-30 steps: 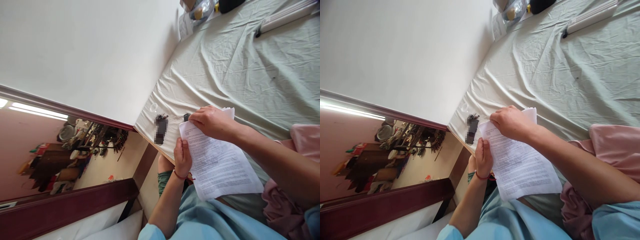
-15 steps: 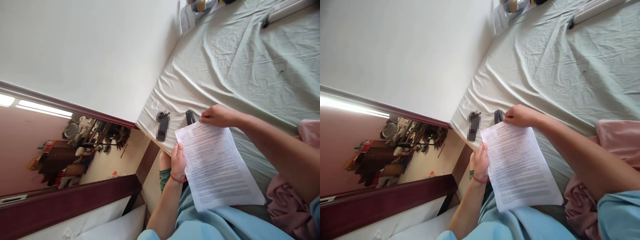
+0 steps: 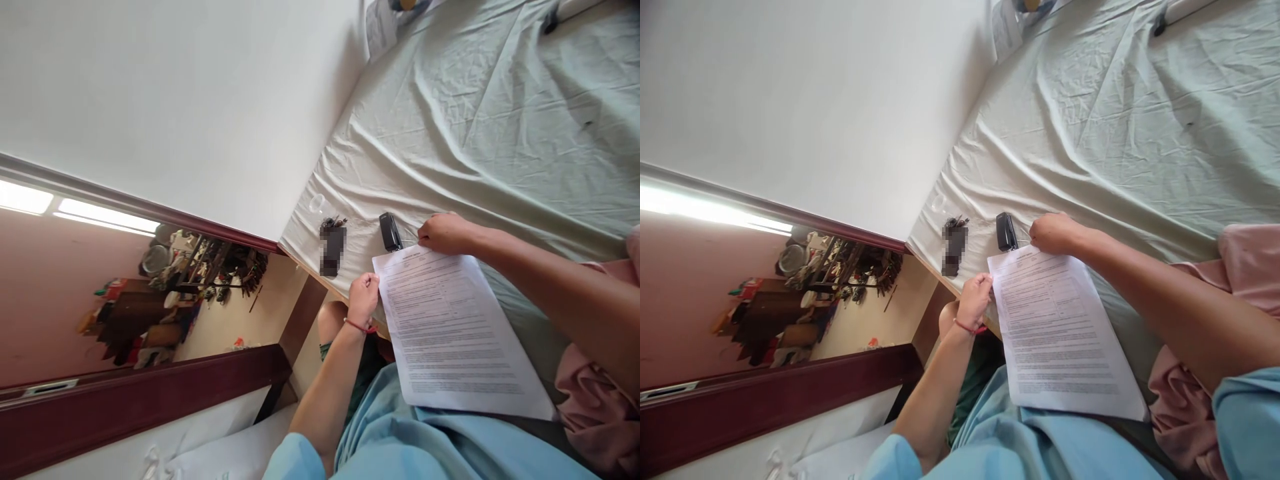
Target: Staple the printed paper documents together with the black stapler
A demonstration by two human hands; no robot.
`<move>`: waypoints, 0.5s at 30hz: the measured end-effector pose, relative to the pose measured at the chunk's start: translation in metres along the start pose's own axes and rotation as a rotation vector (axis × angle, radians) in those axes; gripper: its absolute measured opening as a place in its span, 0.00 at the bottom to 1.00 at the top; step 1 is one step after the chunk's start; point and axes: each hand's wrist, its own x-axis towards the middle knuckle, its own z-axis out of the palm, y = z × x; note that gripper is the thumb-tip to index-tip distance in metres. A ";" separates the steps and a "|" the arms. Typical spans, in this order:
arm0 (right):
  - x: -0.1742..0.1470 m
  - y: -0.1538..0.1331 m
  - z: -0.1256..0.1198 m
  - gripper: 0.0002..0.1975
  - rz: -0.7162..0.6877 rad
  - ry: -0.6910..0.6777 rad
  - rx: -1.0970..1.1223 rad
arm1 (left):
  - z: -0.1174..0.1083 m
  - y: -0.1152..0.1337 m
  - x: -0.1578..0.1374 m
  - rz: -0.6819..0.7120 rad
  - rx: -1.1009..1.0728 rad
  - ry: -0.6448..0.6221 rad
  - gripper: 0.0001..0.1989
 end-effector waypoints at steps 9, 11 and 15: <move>0.000 0.008 -0.004 0.14 0.013 -0.022 -0.011 | 0.006 0.025 0.060 0.023 0.046 0.019 0.05; 0.000 0.011 -0.006 0.13 0.024 -0.023 -0.021 | 0.009 0.025 0.063 0.018 0.048 0.016 0.06; -0.002 0.021 -0.011 0.14 0.033 -0.012 -0.057 | 0.017 0.022 0.064 0.089 -0.013 -0.010 0.05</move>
